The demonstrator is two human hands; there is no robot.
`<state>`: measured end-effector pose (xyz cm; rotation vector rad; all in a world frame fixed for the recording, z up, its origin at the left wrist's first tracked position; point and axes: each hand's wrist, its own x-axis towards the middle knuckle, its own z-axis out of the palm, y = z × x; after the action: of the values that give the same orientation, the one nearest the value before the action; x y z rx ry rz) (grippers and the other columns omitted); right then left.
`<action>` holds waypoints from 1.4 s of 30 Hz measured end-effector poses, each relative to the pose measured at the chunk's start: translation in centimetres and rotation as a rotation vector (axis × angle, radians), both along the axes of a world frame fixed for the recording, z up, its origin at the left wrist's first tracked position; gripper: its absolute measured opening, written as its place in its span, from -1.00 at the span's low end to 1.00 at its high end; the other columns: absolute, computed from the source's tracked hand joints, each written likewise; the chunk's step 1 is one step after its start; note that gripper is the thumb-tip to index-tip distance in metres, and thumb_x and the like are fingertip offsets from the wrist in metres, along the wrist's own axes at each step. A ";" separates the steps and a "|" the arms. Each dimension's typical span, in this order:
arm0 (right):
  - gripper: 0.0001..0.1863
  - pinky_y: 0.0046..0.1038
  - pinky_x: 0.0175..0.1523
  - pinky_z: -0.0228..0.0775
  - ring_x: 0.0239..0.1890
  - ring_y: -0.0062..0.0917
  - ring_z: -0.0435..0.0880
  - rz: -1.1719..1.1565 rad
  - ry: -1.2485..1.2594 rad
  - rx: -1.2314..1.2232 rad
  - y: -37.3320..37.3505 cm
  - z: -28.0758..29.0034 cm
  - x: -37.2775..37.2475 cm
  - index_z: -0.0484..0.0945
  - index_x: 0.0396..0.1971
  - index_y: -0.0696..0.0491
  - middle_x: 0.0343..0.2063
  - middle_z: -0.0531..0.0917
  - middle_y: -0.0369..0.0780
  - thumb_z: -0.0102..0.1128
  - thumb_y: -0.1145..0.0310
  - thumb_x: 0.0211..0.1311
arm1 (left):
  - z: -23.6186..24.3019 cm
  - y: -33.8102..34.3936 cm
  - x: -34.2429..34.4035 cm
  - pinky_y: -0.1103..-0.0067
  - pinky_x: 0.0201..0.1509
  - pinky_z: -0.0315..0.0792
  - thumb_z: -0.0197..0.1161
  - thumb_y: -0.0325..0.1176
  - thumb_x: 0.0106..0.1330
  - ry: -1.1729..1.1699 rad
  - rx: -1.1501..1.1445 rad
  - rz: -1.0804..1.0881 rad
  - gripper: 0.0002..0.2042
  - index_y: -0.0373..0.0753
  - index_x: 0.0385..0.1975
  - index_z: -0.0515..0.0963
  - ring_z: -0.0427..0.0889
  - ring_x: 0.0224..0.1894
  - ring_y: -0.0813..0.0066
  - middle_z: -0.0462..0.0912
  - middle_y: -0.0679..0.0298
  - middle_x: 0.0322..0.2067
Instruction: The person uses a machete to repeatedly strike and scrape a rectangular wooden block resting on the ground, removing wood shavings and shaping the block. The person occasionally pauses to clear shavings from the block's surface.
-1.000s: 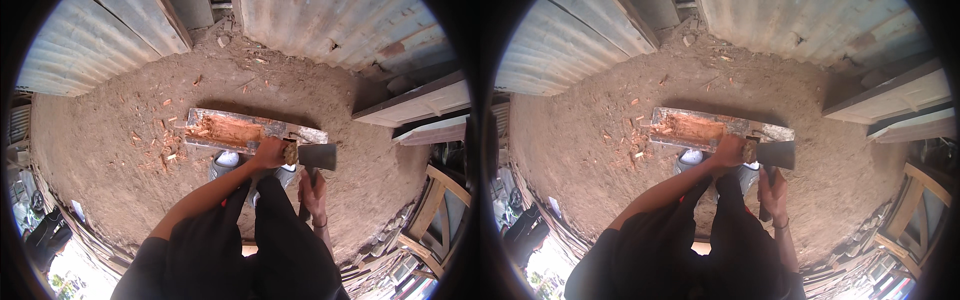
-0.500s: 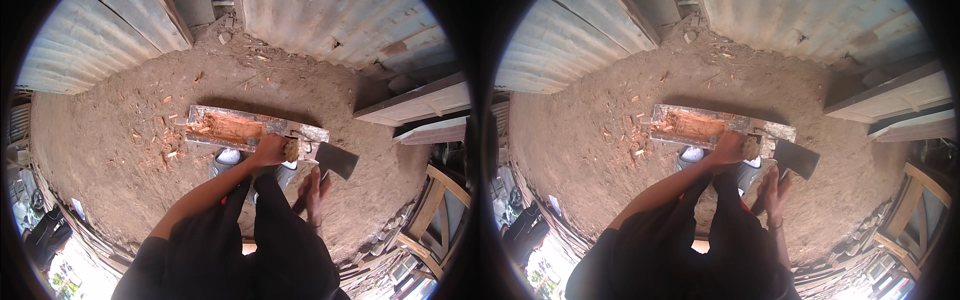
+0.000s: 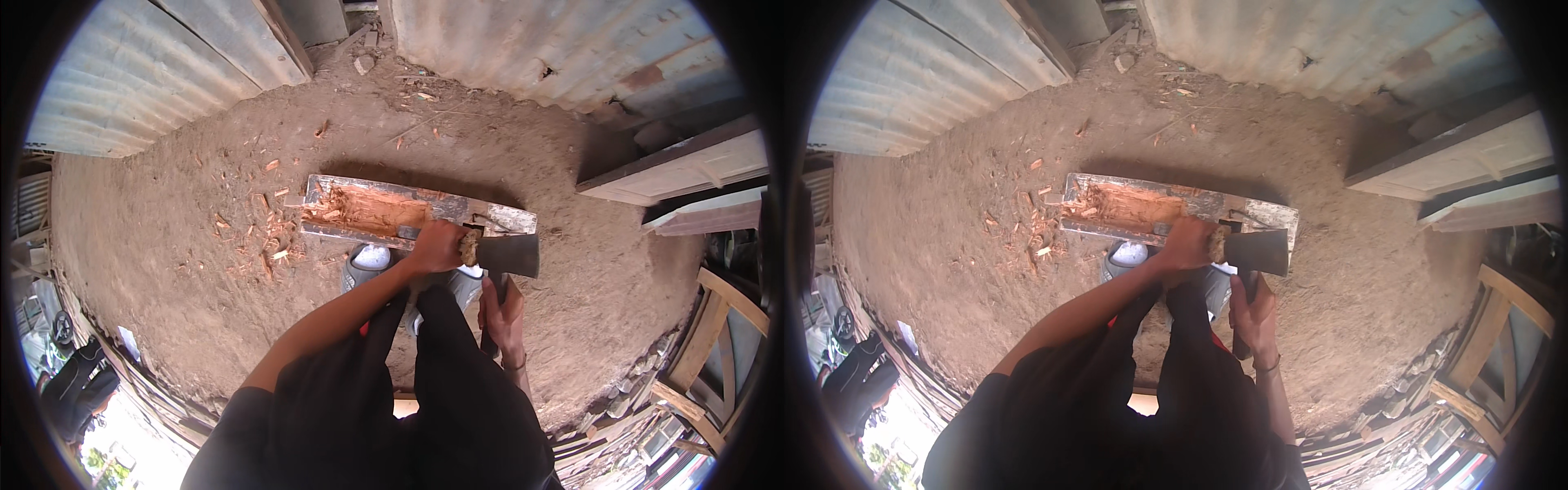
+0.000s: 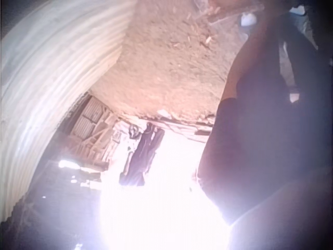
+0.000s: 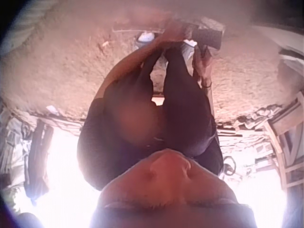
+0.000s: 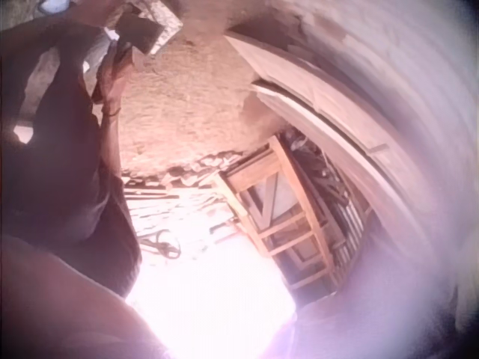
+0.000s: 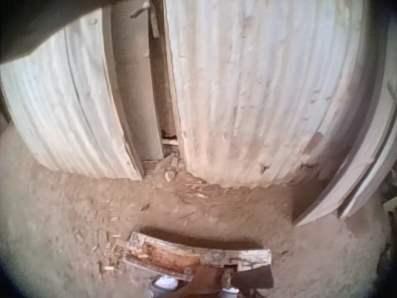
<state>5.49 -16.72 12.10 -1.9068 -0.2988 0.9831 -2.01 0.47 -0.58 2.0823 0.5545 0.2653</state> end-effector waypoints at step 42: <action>-0.66 -0.53 -0.68 0.26 -0.77 -0.64 0.43 -0.051 0.022 0.023 -1.2 -3.5 0.5 0.42 -0.38 0.12 -0.67 0.46 -0.31 0.07 0.17 0.55 | -0.3 0.5 0.1 0.11 -0.20 0.54 0.39 -0.27 -0.05 0.130 0.041 -0.026 -0.72 -0.24 -0.33 0.72 0.71 -0.31 -0.13 0.68 -0.08 -0.47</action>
<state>6.03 -17.89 8.64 -1.8725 -0.2465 0.9614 -1.94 0.98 -0.90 2.1561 0.6033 0.1273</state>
